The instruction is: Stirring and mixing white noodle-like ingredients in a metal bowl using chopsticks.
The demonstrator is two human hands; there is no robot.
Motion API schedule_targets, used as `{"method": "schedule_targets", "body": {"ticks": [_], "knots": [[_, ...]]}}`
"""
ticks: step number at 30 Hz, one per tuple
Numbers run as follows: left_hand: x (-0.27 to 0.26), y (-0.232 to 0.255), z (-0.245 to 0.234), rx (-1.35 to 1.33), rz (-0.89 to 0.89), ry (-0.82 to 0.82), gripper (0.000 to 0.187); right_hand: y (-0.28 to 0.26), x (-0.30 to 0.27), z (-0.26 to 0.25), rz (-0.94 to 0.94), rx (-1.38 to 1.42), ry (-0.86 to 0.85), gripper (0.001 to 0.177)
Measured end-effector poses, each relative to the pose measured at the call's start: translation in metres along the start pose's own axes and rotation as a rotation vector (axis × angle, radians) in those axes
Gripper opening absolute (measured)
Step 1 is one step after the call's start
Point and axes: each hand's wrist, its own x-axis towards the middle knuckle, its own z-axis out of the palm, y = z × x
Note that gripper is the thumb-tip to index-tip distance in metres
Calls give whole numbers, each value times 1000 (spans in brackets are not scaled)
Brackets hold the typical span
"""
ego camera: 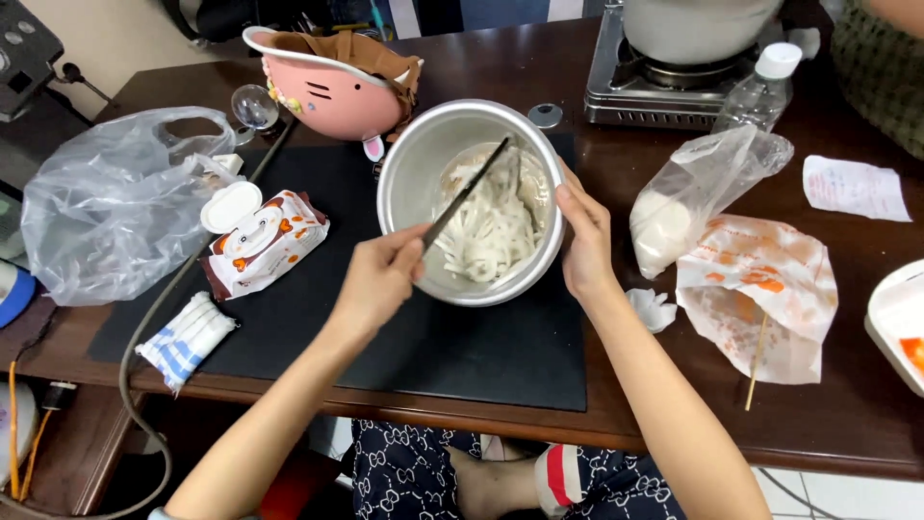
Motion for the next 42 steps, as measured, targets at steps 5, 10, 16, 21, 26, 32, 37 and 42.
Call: {"method": "schedule_targets", "body": {"ticks": [5, 10, 16, 21, 26, 32, 37, 42], "knots": [[-25, 41, -42, 979, 168, -6, 36, -6, 1, 4, 52, 101, 34, 41], [-47, 37, -42, 1580, 295, -164, 46, -4, 1, 2, 40, 133, 31, 43], [-71, 68, -26, 1644, 406, -473, 40, -2, -2, 1, -20, -25, -41, 40], [-70, 90, -30, 1233, 233, -534, 43, 3, 1, -3, -30, -24, -70, 41], [-74, 68, -18, 828, 106, -385, 37, 7, 1, -3, -27, -16, -58, 41], [-56, 25, 15, 290, 13, -250, 35, 13, 4, -11, 40, 45, -2, 43], [-26, 0, 32, 142, -6, -204, 34, 23, 12, -27, 78, 47, 31, 43], [-15, 12, 24, 72, -6, -102, 32, 36, 17, -38, 129, 109, 81, 42]]}}
